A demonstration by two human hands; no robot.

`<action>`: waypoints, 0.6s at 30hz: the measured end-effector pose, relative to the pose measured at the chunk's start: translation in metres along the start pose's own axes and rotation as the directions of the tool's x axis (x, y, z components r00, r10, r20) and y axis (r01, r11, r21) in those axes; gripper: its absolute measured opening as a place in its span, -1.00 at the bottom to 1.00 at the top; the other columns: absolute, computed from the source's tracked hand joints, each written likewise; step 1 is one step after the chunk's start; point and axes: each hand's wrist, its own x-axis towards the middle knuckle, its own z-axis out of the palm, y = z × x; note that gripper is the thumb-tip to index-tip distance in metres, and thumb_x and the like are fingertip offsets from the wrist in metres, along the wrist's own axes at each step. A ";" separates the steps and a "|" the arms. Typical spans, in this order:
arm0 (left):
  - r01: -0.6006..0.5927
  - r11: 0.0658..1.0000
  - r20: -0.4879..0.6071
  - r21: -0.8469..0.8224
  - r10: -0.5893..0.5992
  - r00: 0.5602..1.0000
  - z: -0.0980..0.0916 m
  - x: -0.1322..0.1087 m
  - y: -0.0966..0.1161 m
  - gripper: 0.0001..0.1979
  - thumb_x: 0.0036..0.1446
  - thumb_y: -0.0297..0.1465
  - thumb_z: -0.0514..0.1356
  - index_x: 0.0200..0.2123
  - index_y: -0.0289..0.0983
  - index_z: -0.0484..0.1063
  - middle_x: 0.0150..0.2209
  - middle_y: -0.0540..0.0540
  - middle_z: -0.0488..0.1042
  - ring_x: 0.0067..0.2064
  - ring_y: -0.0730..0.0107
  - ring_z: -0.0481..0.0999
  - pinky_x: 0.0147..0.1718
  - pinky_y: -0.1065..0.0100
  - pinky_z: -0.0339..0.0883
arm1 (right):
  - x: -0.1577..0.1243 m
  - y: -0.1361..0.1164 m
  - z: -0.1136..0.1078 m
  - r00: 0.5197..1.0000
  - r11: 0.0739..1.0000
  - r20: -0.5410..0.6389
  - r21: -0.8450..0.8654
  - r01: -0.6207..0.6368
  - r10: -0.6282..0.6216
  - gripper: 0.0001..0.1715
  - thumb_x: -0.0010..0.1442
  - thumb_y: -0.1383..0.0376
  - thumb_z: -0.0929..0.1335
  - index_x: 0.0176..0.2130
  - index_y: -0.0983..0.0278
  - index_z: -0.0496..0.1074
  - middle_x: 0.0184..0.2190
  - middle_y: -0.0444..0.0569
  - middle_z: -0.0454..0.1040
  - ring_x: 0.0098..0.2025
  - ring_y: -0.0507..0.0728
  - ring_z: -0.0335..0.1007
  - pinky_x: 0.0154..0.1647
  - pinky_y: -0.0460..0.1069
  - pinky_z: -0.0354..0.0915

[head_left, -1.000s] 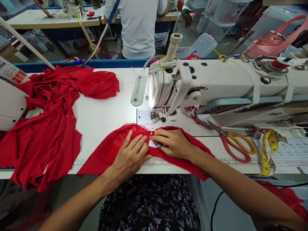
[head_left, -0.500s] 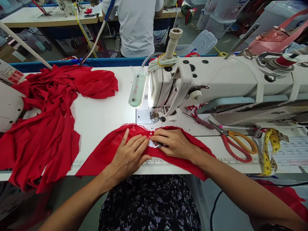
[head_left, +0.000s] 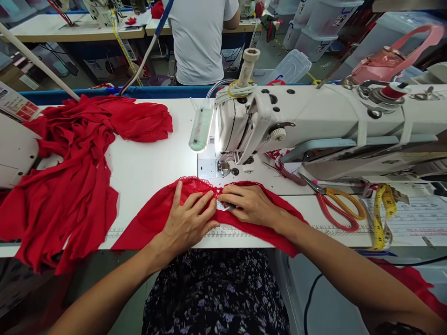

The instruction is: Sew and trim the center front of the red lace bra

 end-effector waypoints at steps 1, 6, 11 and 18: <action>0.003 1.000 -0.004 -0.015 -0.003 1.000 -0.001 0.000 -0.001 -0.58 0.35 -0.14 0.10 0.13 -0.25 0.41 0.19 -0.12 0.46 0.06 0.11 0.45 0.36 -0.36 -0.40 | 0.000 0.000 0.000 1.000 1.000 0.004 -0.002 0.000 0.000 -0.60 0.12 0.47 0.29 -0.05 0.23 0.49 -0.13 -0.04 0.54 -0.24 0.07 0.44 -0.38 -0.06 0.24; 0.056 0.993 0.009 -0.101 -0.056 0.998 -0.006 0.011 -0.006 -0.69 0.39 -0.23 0.06 0.03 -0.26 0.44 0.03 -0.10 0.56 -0.04 0.19 0.48 0.35 -0.27 -0.22 | 0.001 0.001 -0.004 0.999 1.000 0.033 0.029 -0.007 0.006 -0.59 0.13 0.47 0.28 -0.05 0.21 0.49 -0.12 -0.05 0.53 -0.23 0.06 0.43 -0.37 -0.07 0.25; 0.242 0.953 0.022 -0.181 -0.242 0.970 -0.001 0.032 -0.019 -0.63 0.30 -0.28 0.20 0.10 -0.33 0.35 -0.05 -0.18 0.53 0.00 0.14 0.41 0.21 -0.02 0.14 | 0.001 -0.001 -0.010 0.996 0.990 -0.022 0.121 -0.078 0.081 -0.58 0.14 0.49 0.27 -0.05 0.20 0.49 -0.10 -0.03 0.50 -0.20 0.07 0.45 -0.32 -0.06 0.32; 0.276 0.897 0.121 -0.347 -0.248 0.961 0.010 0.037 -0.033 -0.73 0.19 -0.18 0.30 -0.17 -0.24 0.43 -0.32 -0.04 0.48 -0.23 0.23 0.37 -0.13 0.17 0.21 | 0.003 -0.007 -0.009 0.950 0.944 -0.007 0.120 -0.309 0.312 -0.48 0.31 0.31 0.30 0.24 0.20 0.28 0.12 0.09 0.45 -0.02 0.19 0.47 -0.13 0.08 0.40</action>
